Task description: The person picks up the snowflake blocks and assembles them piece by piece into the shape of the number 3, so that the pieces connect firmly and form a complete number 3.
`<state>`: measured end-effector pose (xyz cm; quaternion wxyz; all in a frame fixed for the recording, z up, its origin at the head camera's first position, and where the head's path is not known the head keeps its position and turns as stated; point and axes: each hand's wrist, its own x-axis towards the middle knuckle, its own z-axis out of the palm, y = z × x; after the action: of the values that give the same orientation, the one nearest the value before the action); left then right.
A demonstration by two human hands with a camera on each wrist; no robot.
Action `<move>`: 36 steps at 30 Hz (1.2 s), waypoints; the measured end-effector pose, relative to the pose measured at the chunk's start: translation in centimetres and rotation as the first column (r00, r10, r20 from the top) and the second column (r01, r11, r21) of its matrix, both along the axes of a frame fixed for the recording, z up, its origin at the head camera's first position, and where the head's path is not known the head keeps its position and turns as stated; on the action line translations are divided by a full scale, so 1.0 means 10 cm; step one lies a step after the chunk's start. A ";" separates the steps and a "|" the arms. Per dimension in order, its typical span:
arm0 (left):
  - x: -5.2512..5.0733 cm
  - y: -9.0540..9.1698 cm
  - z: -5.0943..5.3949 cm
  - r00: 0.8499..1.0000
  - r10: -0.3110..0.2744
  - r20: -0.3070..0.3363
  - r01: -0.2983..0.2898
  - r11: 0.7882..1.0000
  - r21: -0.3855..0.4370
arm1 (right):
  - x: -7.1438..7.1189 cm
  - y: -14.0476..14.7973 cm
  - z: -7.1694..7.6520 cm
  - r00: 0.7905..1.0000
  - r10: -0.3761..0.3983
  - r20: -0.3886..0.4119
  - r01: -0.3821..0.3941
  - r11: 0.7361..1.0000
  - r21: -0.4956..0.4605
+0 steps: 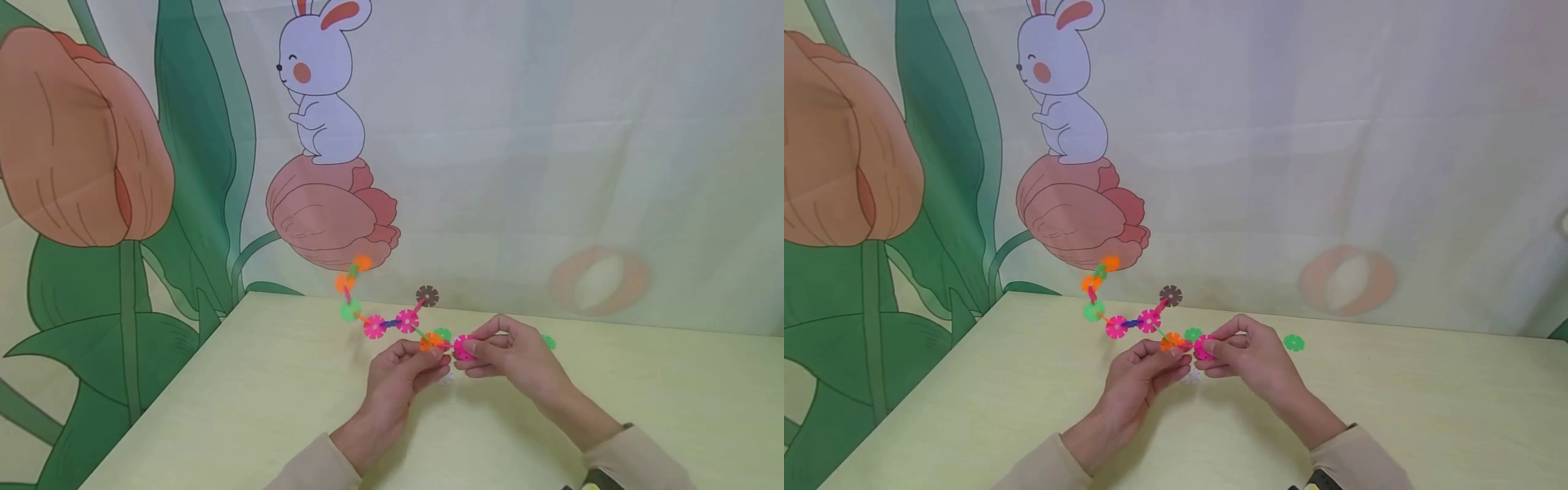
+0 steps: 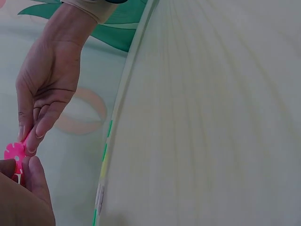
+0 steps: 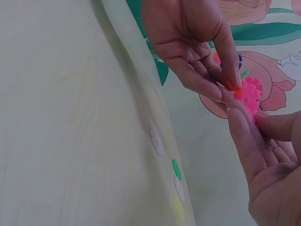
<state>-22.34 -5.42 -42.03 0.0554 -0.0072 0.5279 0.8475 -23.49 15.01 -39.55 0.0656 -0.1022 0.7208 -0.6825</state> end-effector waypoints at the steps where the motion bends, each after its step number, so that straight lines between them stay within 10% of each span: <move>1: 0.00 0.00 0.00 1.000 -0.003 0.005 0.003 1.000 0.000 | 0.00 0.00 0.00 1.000 -0.001 0.000 0.001 1.000 -0.001; 13: -0.03 -0.04 0.01 0.993 -0.046 -0.107 0.036 0.995 -0.093 | -0.05 0.11 0.01 0.998 0.064 0.005 -0.064 0.991 0.114; 36: 0.03 0.00 -0.02 0.998 -0.059 -0.020 0.055 0.989 -0.135 | -0.04 0.07 -0.02 0.989 0.145 0.001 -0.144 0.984 0.103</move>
<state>-22.03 -5.44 -42.20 0.0726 0.0145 0.5845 0.8080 -23.92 15.71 -39.70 0.1177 -0.1531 0.7457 -0.6377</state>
